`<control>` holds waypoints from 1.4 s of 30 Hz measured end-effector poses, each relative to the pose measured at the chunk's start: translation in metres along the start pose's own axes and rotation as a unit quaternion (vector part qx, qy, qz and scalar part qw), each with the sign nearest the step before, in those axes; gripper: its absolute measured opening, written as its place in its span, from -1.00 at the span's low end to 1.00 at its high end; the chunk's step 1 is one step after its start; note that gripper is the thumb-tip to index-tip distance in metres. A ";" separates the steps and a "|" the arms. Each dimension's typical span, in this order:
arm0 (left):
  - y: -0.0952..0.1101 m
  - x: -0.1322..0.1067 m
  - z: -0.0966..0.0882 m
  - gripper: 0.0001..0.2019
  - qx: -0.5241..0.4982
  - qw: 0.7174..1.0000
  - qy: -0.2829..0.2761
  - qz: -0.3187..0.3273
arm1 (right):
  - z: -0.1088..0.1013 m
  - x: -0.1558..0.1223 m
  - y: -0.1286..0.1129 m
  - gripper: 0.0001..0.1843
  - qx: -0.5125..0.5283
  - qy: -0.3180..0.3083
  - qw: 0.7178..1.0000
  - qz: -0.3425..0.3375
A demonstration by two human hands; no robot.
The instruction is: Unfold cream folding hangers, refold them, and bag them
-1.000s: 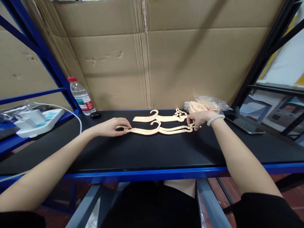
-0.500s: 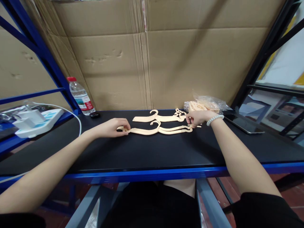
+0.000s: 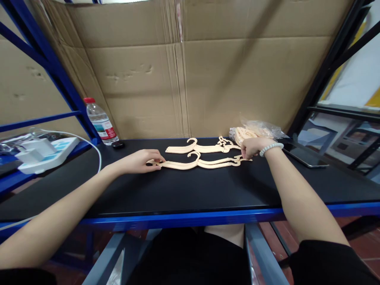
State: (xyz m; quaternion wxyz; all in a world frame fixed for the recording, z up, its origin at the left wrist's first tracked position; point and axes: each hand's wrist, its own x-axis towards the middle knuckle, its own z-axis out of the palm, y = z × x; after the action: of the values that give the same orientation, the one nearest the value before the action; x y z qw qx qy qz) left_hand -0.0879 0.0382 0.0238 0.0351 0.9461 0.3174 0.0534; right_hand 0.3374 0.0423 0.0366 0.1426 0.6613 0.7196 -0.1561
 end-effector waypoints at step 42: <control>-0.006 0.003 0.011 -0.75 0.052 0.993 0.104 -0.032 | 0.000 0.068 -0.018 -0.71 -0.021 0.333 0.943 -0.016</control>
State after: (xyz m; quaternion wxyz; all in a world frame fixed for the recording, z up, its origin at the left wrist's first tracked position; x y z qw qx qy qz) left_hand -0.0877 0.0449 0.0129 -0.0458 0.9254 0.3519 0.1332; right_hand 0.3138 0.1027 0.0093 -0.0937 0.6609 0.7397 0.0858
